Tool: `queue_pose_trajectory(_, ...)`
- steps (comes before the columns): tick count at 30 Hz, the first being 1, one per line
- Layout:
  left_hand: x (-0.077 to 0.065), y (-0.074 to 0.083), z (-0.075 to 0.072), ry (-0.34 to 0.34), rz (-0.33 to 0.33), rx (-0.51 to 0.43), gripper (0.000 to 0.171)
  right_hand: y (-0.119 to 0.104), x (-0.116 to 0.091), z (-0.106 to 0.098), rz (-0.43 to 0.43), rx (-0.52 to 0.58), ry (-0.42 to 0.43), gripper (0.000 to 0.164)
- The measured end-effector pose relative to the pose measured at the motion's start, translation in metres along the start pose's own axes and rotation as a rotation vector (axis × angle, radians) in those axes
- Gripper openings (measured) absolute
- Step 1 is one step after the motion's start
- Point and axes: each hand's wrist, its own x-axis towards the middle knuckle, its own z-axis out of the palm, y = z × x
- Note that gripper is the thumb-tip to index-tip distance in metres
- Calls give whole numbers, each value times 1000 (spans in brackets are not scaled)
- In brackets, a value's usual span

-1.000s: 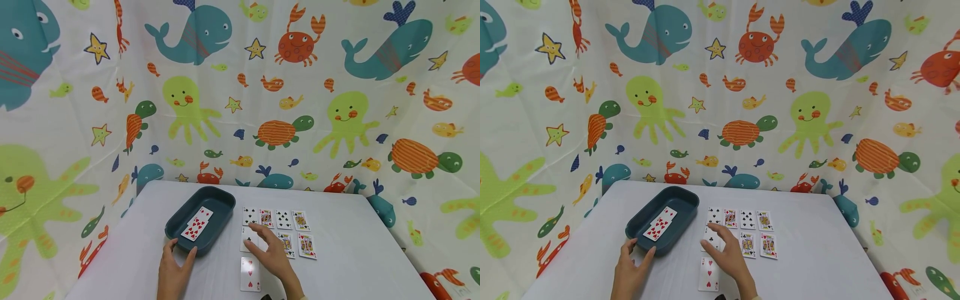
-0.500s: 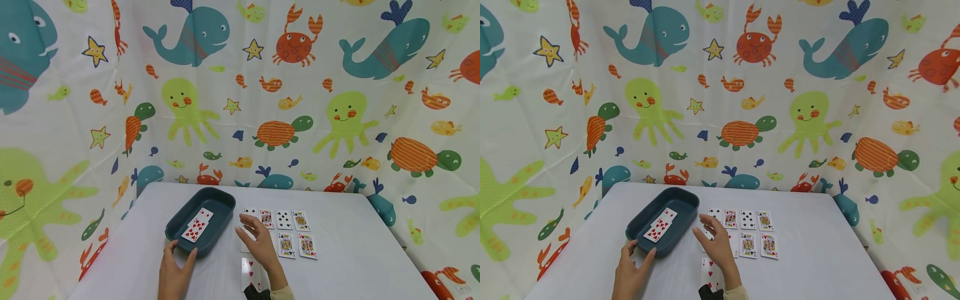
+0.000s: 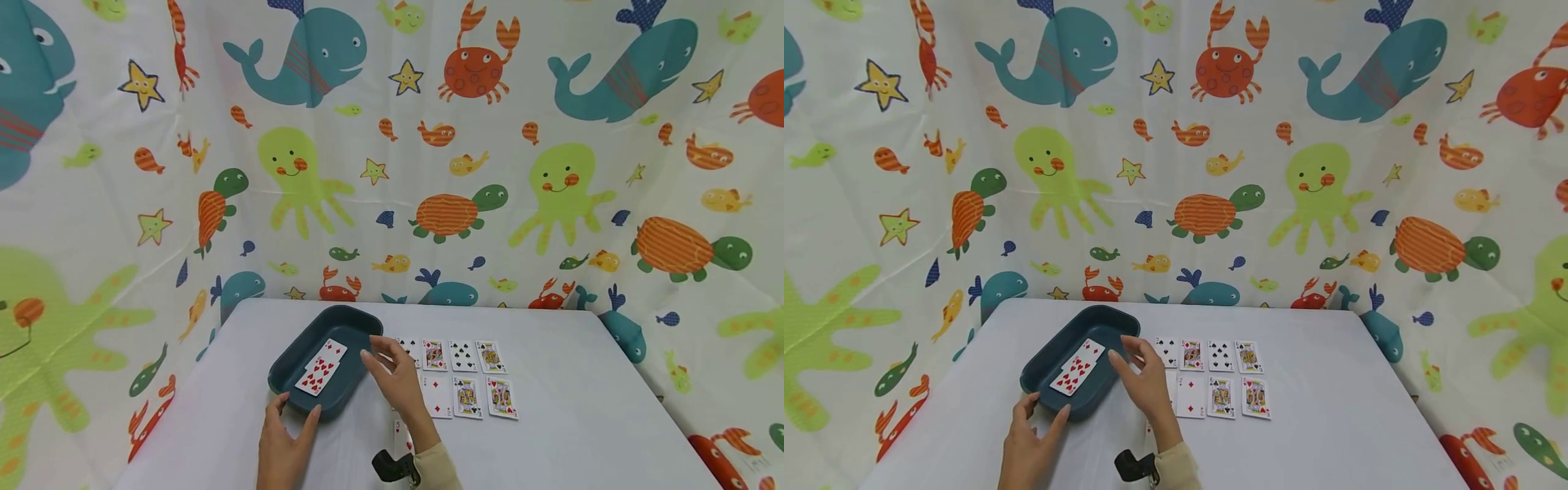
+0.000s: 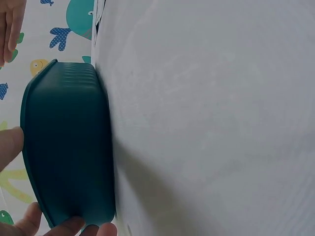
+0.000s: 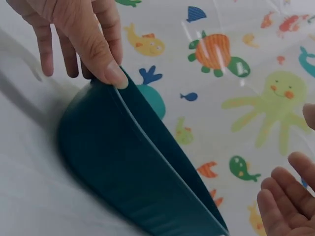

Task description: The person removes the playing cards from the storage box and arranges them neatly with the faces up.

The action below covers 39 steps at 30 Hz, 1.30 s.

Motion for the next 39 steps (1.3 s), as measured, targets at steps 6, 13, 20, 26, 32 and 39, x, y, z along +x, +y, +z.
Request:
queue_pose_trajectory(6, -1, 1, 0, 9, 18, 1, 81, 1, 10, 16, 7, 6, -20, 41)
queue_pose_trajectory(13, -1, 1, 0, 16, 24, 2, 80, 6, 19, 30, 4, -60, -53, 41)
queue_pose_trajectory(20, -1, 0, 1, 21, 21, 0, 81, 9, 27, 44, 22, -142, -72, 49)
queue_pose_trajectory(26, -1, 0, 1, 12, 17, -2, 81, 10, 35, 55, 32, -219, -117, 54)
queue_pose_trajectory(32, -1, -1, 0, 14, 30, 0, 79, 11, 42, 67, 92, -369, -165, 55)
queue_pose_trajectory(39, -1, 0, -3, 8, 42, -11, 82, 16, 50, 86, 175, -638, -253, 63)
